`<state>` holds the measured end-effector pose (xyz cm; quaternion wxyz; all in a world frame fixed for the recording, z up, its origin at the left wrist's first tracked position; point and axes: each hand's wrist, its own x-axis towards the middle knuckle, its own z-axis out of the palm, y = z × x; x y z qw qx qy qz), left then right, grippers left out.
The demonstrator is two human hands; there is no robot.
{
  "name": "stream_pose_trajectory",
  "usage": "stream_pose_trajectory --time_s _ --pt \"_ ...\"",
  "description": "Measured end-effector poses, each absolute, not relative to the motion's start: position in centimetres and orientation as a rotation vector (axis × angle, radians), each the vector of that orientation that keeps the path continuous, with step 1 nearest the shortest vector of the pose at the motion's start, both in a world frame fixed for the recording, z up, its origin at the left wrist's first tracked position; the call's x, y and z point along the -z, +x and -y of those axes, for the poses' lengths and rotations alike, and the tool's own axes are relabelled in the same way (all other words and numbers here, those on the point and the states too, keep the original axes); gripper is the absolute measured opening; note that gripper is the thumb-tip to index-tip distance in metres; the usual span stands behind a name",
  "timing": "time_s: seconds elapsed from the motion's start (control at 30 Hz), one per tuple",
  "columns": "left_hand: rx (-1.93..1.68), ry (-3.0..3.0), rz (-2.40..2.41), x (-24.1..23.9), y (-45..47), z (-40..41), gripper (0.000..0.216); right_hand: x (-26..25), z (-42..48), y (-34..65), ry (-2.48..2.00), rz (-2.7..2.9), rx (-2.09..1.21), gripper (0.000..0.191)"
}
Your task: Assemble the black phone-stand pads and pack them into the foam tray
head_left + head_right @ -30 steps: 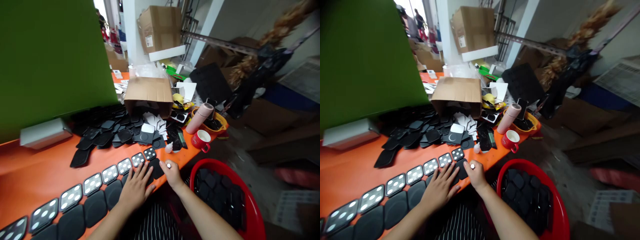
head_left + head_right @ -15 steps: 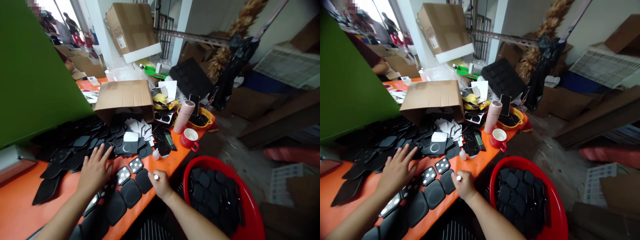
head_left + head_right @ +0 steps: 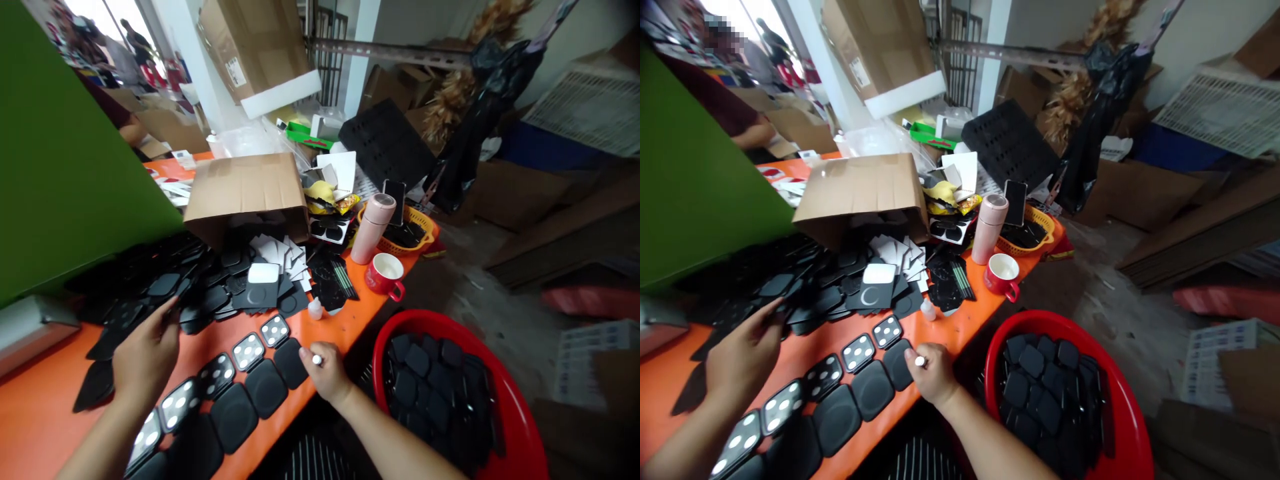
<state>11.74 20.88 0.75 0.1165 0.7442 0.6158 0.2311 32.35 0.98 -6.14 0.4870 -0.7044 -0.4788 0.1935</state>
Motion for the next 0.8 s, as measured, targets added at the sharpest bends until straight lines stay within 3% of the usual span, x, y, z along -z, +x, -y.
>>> stream_pose_trajectory --time_s 0.13,0.23,0.47,0.67,0.8 --pt "-1.164 1.239 -1.577 -2.1 9.4 -18.8 0.027 6.6 -0.8 32.4 -1.663 1.090 -0.578 0.039" --pt "-1.245 0.726 -1.289 -2.4 7.5 -16.7 0.020 6.7 -0.7 32.5 -1.626 1.015 -0.674 0.040" --pt "-1.095 0.432 -1.158 -3.0 4.6 -10.4 0.016 2.0 -0.7 30.0 -1.656 1.032 -0.781 0.035" --pt "-0.998 0.355 -1.050 -3.8 3.3 -6.6 0.015 -1.0 -3.3 24.4 -1.351 0.909 -1.348 0.033" --pt "-0.636 0.261 -0.780 -4.7 1.1 -3.6 0.061 -2.0 -3.9 22.5 -1.236 1.101 -1.527 0.033"
